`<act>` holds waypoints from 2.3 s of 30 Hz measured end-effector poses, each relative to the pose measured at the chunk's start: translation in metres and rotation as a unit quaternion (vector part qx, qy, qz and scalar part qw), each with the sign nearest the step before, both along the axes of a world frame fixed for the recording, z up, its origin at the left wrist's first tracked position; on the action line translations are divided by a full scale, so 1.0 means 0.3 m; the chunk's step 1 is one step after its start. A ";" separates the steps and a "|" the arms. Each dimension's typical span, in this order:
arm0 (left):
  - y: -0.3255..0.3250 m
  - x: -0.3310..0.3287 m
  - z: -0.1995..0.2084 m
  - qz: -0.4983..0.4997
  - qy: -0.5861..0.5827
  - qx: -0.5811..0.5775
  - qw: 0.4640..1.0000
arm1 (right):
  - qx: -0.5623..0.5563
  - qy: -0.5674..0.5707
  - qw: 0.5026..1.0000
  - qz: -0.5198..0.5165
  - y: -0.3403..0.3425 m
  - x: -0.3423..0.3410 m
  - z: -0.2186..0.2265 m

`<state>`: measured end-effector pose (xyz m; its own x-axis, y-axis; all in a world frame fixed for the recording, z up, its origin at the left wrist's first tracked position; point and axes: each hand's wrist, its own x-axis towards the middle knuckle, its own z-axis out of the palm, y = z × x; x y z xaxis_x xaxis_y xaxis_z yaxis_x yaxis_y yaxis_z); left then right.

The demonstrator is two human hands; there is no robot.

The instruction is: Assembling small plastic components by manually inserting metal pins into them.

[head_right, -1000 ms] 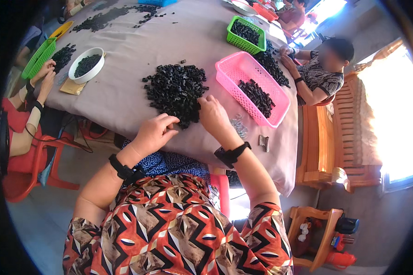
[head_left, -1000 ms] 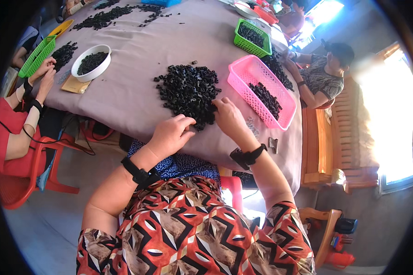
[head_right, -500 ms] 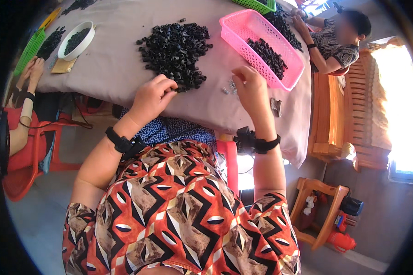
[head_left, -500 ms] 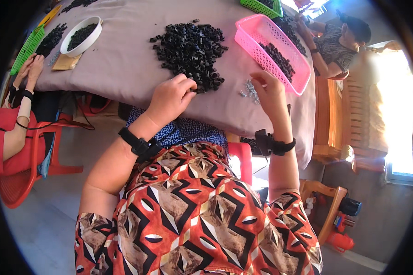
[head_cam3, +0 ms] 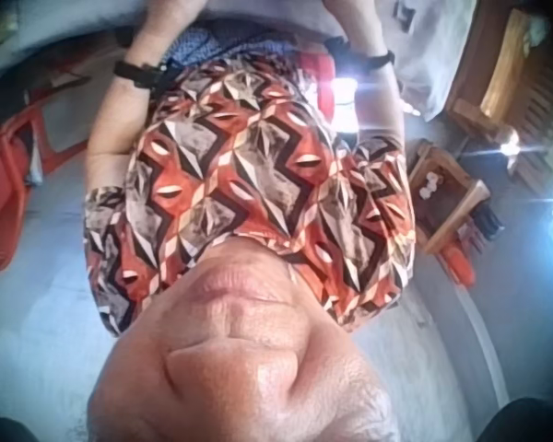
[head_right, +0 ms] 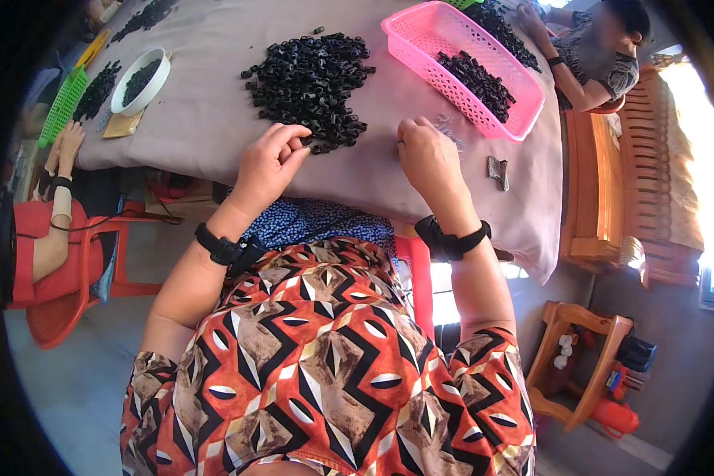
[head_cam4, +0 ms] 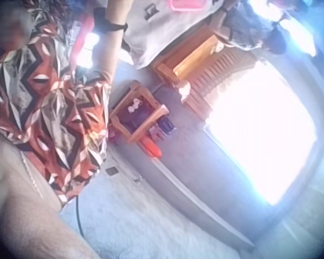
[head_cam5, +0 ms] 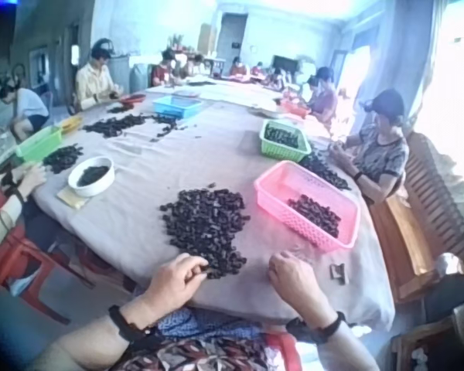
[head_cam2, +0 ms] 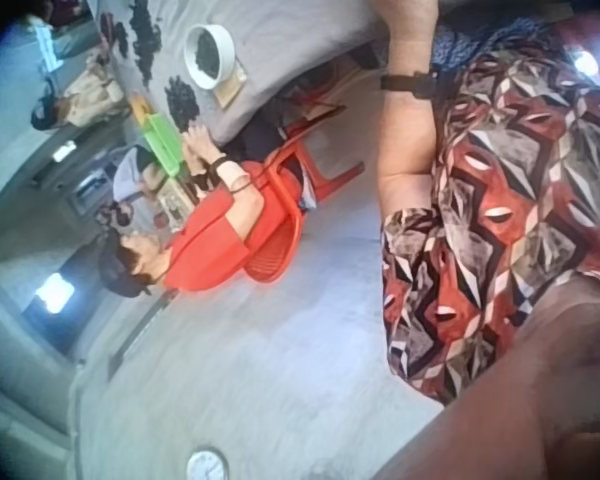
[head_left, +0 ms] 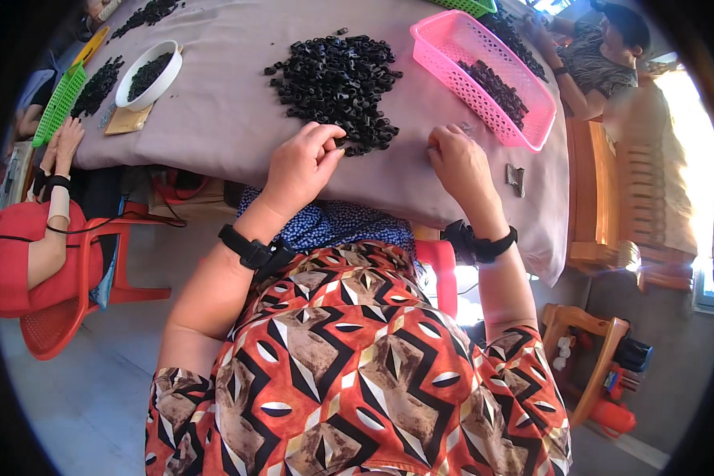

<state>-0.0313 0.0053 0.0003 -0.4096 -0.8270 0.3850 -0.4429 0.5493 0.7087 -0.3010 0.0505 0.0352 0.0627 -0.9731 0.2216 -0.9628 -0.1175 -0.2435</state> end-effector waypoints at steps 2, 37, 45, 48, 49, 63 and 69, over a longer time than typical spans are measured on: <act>-0.010 0.000 -0.018 0.000 0.094 0.051 0.994 | -0.010 -0.004 1.000 0.014 -0.007 0.004 -0.002; -0.049 -0.002 0.055 0.009 0.047 -0.031 0.998 | -0.017 -0.078 0.996 0.030 0.043 0.036 -0.007; -0.017 0.100 -0.002 0.058 0.094 0.038 0.993 | -0.036 -0.165 0.985 -0.017 0.019 0.023 0.050; -0.010 0.114 -0.022 0.068 0.090 0.032 0.993 | 0.019 -0.146 0.989 0.006 0.048 0.053 0.059; -0.007 0.115 -0.025 0.073 0.094 0.034 0.992 | 0.053 -0.129 0.990 0.022 0.054 0.060 0.057; -0.002 0.118 -0.027 0.084 0.062 -0.024 0.994 | 0.002 -0.313 0.947 -0.072 0.038 0.062 0.055; -0.005 0.113 -0.030 0.083 0.057 -0.017 0.995 | -0.007 -0.308 0.950 -0.044 0.031 0.061 0.037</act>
